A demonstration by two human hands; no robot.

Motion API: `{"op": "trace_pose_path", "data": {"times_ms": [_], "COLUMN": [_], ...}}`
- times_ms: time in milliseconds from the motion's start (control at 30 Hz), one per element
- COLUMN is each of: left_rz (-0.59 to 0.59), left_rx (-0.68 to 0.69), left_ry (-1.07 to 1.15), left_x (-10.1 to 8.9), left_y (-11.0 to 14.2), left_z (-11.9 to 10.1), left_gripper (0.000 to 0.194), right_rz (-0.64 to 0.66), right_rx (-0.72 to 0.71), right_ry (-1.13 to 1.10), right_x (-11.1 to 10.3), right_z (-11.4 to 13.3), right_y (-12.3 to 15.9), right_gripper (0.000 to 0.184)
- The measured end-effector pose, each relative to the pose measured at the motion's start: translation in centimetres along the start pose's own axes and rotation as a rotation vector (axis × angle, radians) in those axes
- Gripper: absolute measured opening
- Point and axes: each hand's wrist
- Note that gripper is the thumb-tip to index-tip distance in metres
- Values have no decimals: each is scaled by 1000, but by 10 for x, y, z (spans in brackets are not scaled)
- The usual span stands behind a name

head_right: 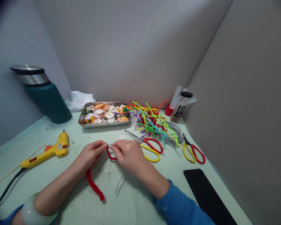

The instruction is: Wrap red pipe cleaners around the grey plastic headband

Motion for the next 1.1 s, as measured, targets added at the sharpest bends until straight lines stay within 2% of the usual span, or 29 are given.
{"op": "trace_pose_path", "data": {"times_ms": [67,100,200,333,533,767,967,1100], "left_rz": [18,32,91,144,98,71,167,231], "left_rx": [-54,-80,-110,-120,-97,-5,77,112], "left_ry": [20,38,115,172,105,-57,-133,-200], "left_x": [1,2,4,5,5,4,2,0], "left_y": [1,1,3,5,4,5,6,7], "left_z": [-1,-2,-4,-5,-5,-5,-5,-4], "left_gripper": [24,24,22,20,20,20,21,23], "right_rz": [106,118,86,41,-56,-118,-151,-104], "right_rx": [-16,-9,21,20,20,4,43,144], "right_ry": [222,322,500,575,430,336,103,-103], "right_x": [5,9,19,27,24,14,6,2], "right_z": [11,14,19,17,17,18,9,-1], "right_y": [5,7,10,12,12,7,2,-4], "right_gripper": [26,26,25,17,11,17,16,17]}}
Point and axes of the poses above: each hand's wrist, its own y-axis away from the middle knuckle, its own x-axis out of the palm, z = x × y, and after that the axes turned 4 degrees about -y, right-handed
